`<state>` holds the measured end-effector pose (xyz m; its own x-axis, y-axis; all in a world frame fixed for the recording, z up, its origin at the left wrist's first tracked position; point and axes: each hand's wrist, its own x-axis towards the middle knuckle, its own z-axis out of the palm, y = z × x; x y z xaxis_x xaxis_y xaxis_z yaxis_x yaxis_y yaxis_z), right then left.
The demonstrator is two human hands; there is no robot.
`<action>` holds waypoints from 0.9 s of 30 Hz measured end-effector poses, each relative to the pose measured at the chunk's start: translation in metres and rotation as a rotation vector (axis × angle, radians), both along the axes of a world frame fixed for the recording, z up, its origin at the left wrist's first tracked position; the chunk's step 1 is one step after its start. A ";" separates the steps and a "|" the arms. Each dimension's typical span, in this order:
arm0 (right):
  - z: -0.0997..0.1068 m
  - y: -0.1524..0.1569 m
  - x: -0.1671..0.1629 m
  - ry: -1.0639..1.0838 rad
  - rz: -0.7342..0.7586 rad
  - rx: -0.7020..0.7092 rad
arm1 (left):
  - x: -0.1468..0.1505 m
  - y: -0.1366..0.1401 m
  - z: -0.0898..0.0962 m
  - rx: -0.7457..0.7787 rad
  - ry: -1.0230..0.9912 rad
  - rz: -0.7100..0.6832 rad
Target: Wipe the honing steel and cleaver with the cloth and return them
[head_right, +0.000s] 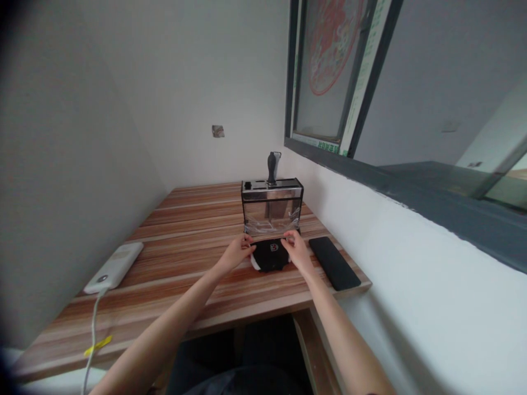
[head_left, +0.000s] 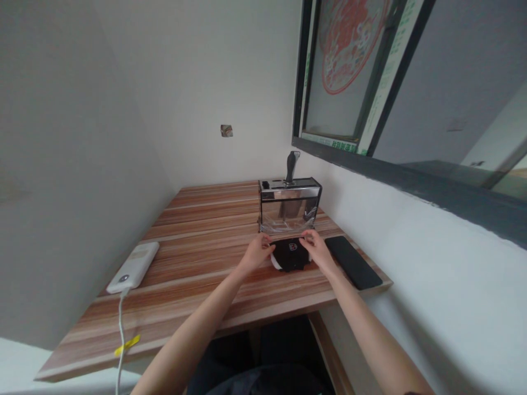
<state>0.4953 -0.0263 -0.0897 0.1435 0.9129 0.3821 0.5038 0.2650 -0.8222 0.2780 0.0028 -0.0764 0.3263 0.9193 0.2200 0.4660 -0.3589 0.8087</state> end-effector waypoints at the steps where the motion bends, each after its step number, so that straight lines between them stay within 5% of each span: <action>1: -0.002 0.001 0.007 -0.003 -0.021 0.003 | 0.009 0.000 -0.002 0.010 0.002 0.004; 6: -0.012 0.000 0.026 -0.081 -0.104 0.004 | 0.034 -0.007 -0.008 0.106 0.061 0.039; 19: -0.015 -0.005 0.014 -0.275 -0.236 0.038 | 0.024 -0.010 -0.015 0.257 0.151 0.011; 27: 0.014 -0.019 0.005 -0.148 -0.284 0.160 | 0.015 -0.011 -0.002 0.251 -0.019 0.055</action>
